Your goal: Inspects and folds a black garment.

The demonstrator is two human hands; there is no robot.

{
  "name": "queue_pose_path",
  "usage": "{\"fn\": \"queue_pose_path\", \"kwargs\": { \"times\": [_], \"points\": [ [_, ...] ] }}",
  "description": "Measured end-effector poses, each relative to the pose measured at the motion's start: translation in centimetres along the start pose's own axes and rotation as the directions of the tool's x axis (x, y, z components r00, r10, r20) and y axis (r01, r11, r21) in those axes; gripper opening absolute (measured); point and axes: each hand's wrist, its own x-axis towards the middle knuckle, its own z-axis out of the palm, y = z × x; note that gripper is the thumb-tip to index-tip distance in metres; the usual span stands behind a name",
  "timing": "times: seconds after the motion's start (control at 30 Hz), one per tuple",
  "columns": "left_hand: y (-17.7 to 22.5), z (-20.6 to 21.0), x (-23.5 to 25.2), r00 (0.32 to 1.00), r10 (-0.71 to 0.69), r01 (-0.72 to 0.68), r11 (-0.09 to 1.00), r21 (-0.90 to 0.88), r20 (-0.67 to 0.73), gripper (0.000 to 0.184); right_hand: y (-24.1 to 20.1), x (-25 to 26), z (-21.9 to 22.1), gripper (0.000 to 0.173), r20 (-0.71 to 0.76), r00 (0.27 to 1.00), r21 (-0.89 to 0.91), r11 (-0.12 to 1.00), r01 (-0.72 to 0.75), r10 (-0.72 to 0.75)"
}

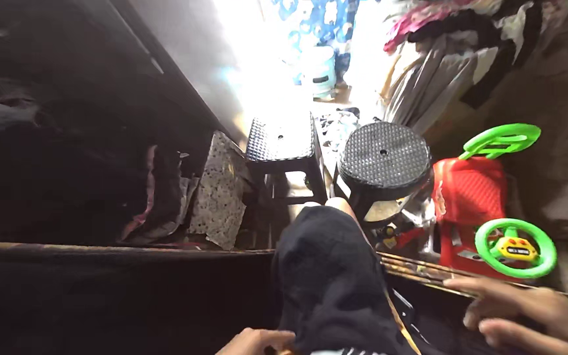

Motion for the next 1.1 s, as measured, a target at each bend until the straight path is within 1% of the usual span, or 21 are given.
{"fn": "queue_pose_path", "kwargs": {
  "times": [0.1, 0.13, 0.17, 0.23, 0.27, 0.33, 0.4, 0.53, 0.6, 0.63, 0.7, 0.73, 0.77, 0.8, 0.83, 0.87, 0.93, 0.97, 1.0, 1.03, 1.1],
  "points": [
    [-0.1, -2.1, 3.1, 0.98, -0.187, 0.19, 0.981, 0.032, -0.072, 0.048, 0.9, 4.3, -0.3, 0.039, -0.244, 0.965, -0.065, 0.991, -0.117, 0.098],
    [0.2, -2.8, 4.4, 0.967, -0.226, 0.233, 0.971, 0.06, -0.115, 0.052, 1.0, 6.4, -0.4, 0.038, -0.269, 0.948, -0.079, 0.977, -0.197, 0.17],
    [0.4, -3.4, 5.8, 0.958, -0.241, 0.258, 0.961, 0.098, -0.157, 0.054, 1.1, 8.6, -0.7, 0.036, -0.241, 0.933, -0.073, 0.954, -0.292, 0.268],
    [0.3, -3.4, 8.6, 0.957, -0.165, 0.203, 0.968, 0.148, -0.238, 0.05, 2.1, 13.0, -0.9, 0.036, -0.093, 0.883, -0.064, 0.882, -0.467, 0.461],
    [0.0, -2.9, 9.8, 0.96, -0.119, 0.158, 0.977, 0.143, -0.253, 0.051, 3.1, 15.1, -0.6, 0.036, -0.021, 0.849, -0.079, 0.846, -0.528, 0.528],
    [-0.1, -1.7, 11.9, 0.958, -0.123, 0.161, 0.978, 0.13, -0.258, 0.06, 5.6, 18.5, 0.4, 0.037, 0.102, 0.801, -0.12, 0.806, -0.579, 0.591],
    [0.1, -0.8, 13.2, 0.937, -0.183, 0.221, 0.97, 0.098, -0.298, 0.066, 7.9, 21.0, 1.6, 0.041, 0.252, 0.776, -0.158, 0.816, -0.556, 0.578],
    [1.1, -0.1, 15.2, 0.866, -0.254, 0.263, 0.964, -0.039, -0.43, 0.064, 10.3, 23.9, 5.1, 0.043, 0.483, 0.711, -0.198, 0.855, -0.479, 0.511],
    [2.6, -0.2, 16.6, 0.831, -0.285, 0.293, 0.954, -0.061, -0.478, 0.065, 10.0, 24.8, 6.4, 0.043, 0.551, 0.73, -0.121, 0.904, -0.41, 0.405],
    [3.6, -0.4, 17.5, 0.829, -0.324, 0.332, 0.941, -0.066, -0.456, 0.063, 9.7, 25.0, 6.7, 0.052, 0.577, 0.744, -0.053, 0.924, -0.378, 0.338],
    [5.1, -1.4, 19.1, 0.867, -0.388, 0.381, 0.92, -0.088, -0.313, 0.047, 9.5, 25.0, 6.9, 0.073, 0.578, 0.778, 0.07, 0.935, -0.347, 0.246],
    [5.5, -2.2, 19.6, 0.903, -0.363, 0.337, 0.93, -0.145, -0.229, 0.034, 9.6, 24.7, 6.9, 0.082, 0.559, 0.797, 0.106, 0.933, -0.345, 0.231],
    [5.7, -3.2, 19.7, 0.946, -0.27, 0.219, 0.94, -0.26, -0.18, 0.021, 9.7, 24.3, 6.7, 0.087, 0.536, 0.813, 0.126, 0.931, -0.343, 0.227],
    [5.9, -4.4, 19.3, 0.974, -0.128, 0.042, 0.912, -0.408, -0.185, 0.011, 9.7, 23.7, 6.2, 0.087, 0.514, 0.83, 0.138, 0.935, -0.327, 0.215],
    [6.3, -5.9, 18.4, 0.972, 0.02, -0.147, 0.827, -0.542, -0.233, 0.008, 9.7, 23.1, 5.6, 0.082, 0.491, 0.85, 0.152, 0.942, -0.298, 0.189],
    [6.6, -7.4, 17.5, 0.936, 0.154, -0.324, 0.728, -0.605, -0.316, 0.009, 9.4, 22.4, 4.9, 0.07, 0.463, 0.873, 0.169, 0.952, -0.254, 0.151],
    [7.2, -10.5, 15.4, 0.816, 0.314, -0.564, 0.615, -0.551, -0.486, 0.009, 8.9, 20.9, 3.7, 0.032, 0.273, 0.962, 0.233, 0.971, -0.054, -0.012],
    [7.6, -11.9, 14.3, 0.768, 0.343, -0.625, 0.587, -0.515, -0.541, 0.009, 8.5, 20.3, 3.1, 0.022, 0.134, 0.987, 0.238, 0.97, 0.057, -0.091],
    [8.0, -13.1, 13.1, 0.741, 0.353, -0.656, 0.561, -0.504, -0.572, 0.009, 7.5, 19.8, 2.3, 0.018, -0.033, 0.987, 0.198, 0.967, 0.159, -0.156],
    [8.2, -14.0, 12.2, 0.738, 0.354, -0.665, 0.527, -0.529, -0.575, 0.011, 6.1, 19.3, 1.5, 0.019, -0.204, 0.954, 0.108, 0.964, 0.245, -0.22],
    [8.4, -15.4, 10.8, 0.803, 0.348, -0.596, 0.5, -0.629, -0.484, 0.03, 3.0, 18.6, -0.2, 0.02, -0.458, 0.818, -0.131, 0.936, 0.326, -0.349]
  ]
}}
